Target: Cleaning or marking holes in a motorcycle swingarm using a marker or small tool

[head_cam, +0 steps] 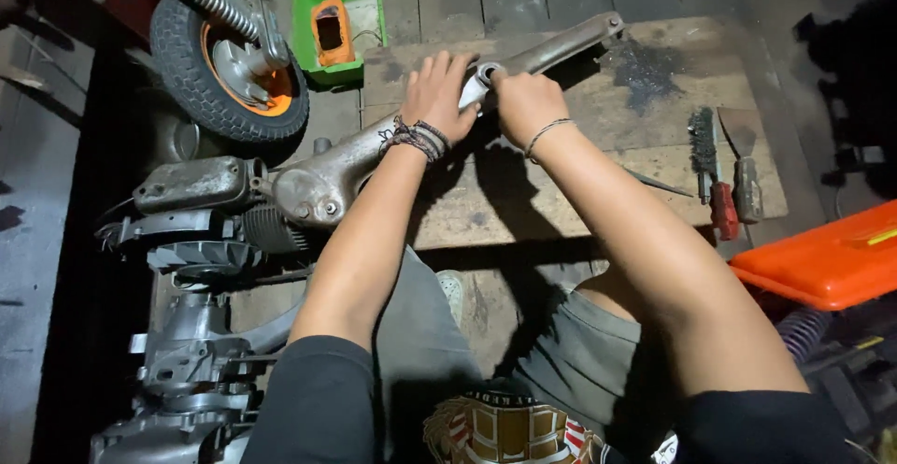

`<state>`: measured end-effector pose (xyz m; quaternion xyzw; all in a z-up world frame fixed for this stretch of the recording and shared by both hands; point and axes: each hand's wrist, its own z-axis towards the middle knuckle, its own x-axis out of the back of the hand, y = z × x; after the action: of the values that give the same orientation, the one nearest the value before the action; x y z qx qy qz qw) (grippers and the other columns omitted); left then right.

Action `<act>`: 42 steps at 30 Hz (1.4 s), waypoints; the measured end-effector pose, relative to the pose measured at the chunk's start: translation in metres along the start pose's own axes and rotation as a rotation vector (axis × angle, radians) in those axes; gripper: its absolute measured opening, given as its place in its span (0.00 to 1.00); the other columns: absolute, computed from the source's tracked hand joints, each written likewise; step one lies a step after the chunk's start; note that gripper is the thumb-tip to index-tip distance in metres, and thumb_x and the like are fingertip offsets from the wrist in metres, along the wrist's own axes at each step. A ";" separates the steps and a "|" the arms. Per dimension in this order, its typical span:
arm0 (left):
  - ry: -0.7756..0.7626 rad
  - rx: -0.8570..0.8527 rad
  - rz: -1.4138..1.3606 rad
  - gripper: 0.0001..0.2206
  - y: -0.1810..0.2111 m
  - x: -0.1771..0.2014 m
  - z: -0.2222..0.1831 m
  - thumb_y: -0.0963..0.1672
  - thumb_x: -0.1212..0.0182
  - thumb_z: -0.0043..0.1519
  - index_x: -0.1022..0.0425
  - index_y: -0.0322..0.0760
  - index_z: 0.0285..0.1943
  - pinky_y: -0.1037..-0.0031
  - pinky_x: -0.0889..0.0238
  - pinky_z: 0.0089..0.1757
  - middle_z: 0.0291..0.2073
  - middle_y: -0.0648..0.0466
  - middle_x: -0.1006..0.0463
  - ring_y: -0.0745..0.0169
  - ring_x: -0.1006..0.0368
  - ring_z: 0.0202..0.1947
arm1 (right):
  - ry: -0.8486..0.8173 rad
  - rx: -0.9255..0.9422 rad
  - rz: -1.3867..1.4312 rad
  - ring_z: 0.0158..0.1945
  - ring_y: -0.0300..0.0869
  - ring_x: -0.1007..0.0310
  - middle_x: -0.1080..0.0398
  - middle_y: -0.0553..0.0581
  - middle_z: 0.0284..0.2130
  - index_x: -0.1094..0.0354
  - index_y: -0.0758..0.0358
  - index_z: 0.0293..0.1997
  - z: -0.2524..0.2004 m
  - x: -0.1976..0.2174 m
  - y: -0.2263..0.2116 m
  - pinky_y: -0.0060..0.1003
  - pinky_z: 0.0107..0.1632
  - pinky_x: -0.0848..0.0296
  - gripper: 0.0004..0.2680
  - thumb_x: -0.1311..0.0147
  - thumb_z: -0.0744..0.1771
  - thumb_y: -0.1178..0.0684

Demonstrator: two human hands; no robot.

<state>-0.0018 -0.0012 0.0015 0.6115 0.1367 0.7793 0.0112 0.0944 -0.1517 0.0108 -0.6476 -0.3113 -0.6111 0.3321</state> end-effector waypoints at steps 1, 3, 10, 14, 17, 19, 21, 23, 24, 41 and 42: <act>0.002 0.002 0.001 0.30 0.001 0.001 0.000 0.49 0.34 0.58 0.38 0.45 0.69 0.52 0.40 0.50 0.54 0.47 0.33 0.43 0.37 0.54 | 0.001 0.003 -0.001 0.35 0.67 0.24 0.24 0.68 0.31 0.36 0.62 0.52 0.000 0.003 0.001 0.59 0.35 0.26 0.12 0.55 0.64 0.63; -0.013 0.012 -0.035 0.30 0.000 0.004 0.000 0.49 0.33 0.58 0.38 0.45 0.70 0.49 0.41 0.52 0.54 0.47 0.33 0.42 0.38 0.56 | -0.018 -0.013 -0.040 0.39 0.67 0.22 0.23 0.67 0.36 0.34 0.61 0.52 0.000 0.007 0.000 0.59 0.38 0.24 0.11 0.56 0.65 0.61; 0.014 -0.021 -0.019 0.28 0.002 0.005 0.001 0.49 0.33 0.58 0.36 0.44 0.67 0.53 0.38 0.49 0.52 0.48 0.32 0.45 0.36 0.52 | -0.078 -0.059 -0.065 0.38 0.64 0.22 0.22 0.66 0.35 0.31 0.60 0.51 -0.005 0.014 -0.001 0.56 0.38 0.24 0.11 0.55 0.65 0.61; -0.004 0.005 -0.028 0.28 0.004 0.007 0.000 0.50 0.34 0.58 0.37 0.45 0.68 0.49 0.40 0.50 0.53 0.47 0.32 0.42 0.36 0.54 | -0.065 -0.020 -0.033 0.36 0.66 0.23 0.23 0.68 0.34 0.34 0.61 0.54 -0.012 0.014 0.003 0.58 0.36 0.25 0.13 0.53 0.64 0.62; -0.032 0.028 -0.031 0.29 0.005 0.008 0.000 0.50 0.34 0.59 0.37 0.45 0.69 0.49 0.40 0.52 0.54 0.48 0.32 0.43 0.36 0.55 | -0.077 -0.019 -0.040 0.38 0.66 0.22 0.23 0.69 0.36 0.32 0.60 0.55 -0.014 0.017 0.005 0.59 0.38 0.24 0.14 0.54 0.64 0.62; -0.031 0.030 -0.026 0.28 0.004 0.006 -0.001 0.50 0.34 0.60 0.37 0.43 0.68 0.50 0.39 0.52 0.54 0.48 0.32 0.45 0.36 0.55 | -0.082 -0.029 -0.045 0.38 0.66 0.22 0.23 0.69 0.37 0.31 0.60 0.53 -0.013 0.014 0.003 0.59 0.39 0.24 0.13 0.55 0.64 0.62; -0.012 0.008 -0.018 0.27 0.003 0.005 0.001 0.49 0.35 0.59 0.36 0.42 0.67 0.51 0.39 0.50 0.53 0.47 0.32 0.43 0.37 0.53 | -0.025 -0.013 -0.064 0.35 0.64 0.22 0.23 0.66 0.33 0.32 0.59 0.54 -0.008 0.011 0.003 0.56 0.35 0.23 0.13 0.55 0.65 0.62; -0.001 0.027 -0.042 0.26 0.004 0.005 -0.002 0.49 0.34 0.59 0.38 0.43 0.65 0.51 0.40 0.53 0.52 0.48 0.34 0.43 0.37 0.55 | 0.023 -0.007 -0.041 0.37 0.63 0.20 0.22 0.66 0.32 0.29 0.58 0.54 -0.003 -0.003 0.006 0.57 0.38 0.22 0.12 0.56 0.67 0.59; 0.001 0.046 -0.068 0.26 0.004 0.005 -0.005 0.49 0.33 0.59 0.40 0.44 0.63 0.51 0.42 0.56 0.51 0.49 0.35 0.44 0.37 0.57 | 0.063 -0.002 -0.013 0.39 0.63 0.19 0.22 0.66 0.31 0.26 0.57 0.53 0.000 -0.010 0.008 0.58 0.41 0.20 0.12 0.56 0.69 0.56; 0.001 0.026 -0.084 0.23 0.003 0.003 -0.004 0.49 0.34 0.59 0.39 0.44 0.58 0.57 0.42 0.52 0.48 0.50 0.37 0.47 0.38 0.53 | 0.018 -0.039 -0.043 0.40 0.63 0.19 0.21 0.67 0.31 0.24 0.61 0.49 -0.012 0.009 -0.006 0.58 0.43 0.21 0.11 0.57 0.68 0.57; 0.011 0.026 -0.069 0.23 0.003 0.002 -0.004 0.49 0.34 0.59 0.39 0.43 0.57 0.56 0.41 0.52 0.47 0.50 0.37 0.47 0.38 0.53 | 0.031 -0.042 -0.039 0.40 0.63 0.19 0.21 0.67 0.32 0.24 0.61 0.51 -0.012 0.006 -0.006 0.59 0.43 0.21 0.12 0.57 0.68 0.57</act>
<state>-0.0055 -0.0045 0.0029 0.6022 0.1678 0.7799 0.0296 0.0829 -0.1578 0.0174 -0.6389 -0.3057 -0.6337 0.3113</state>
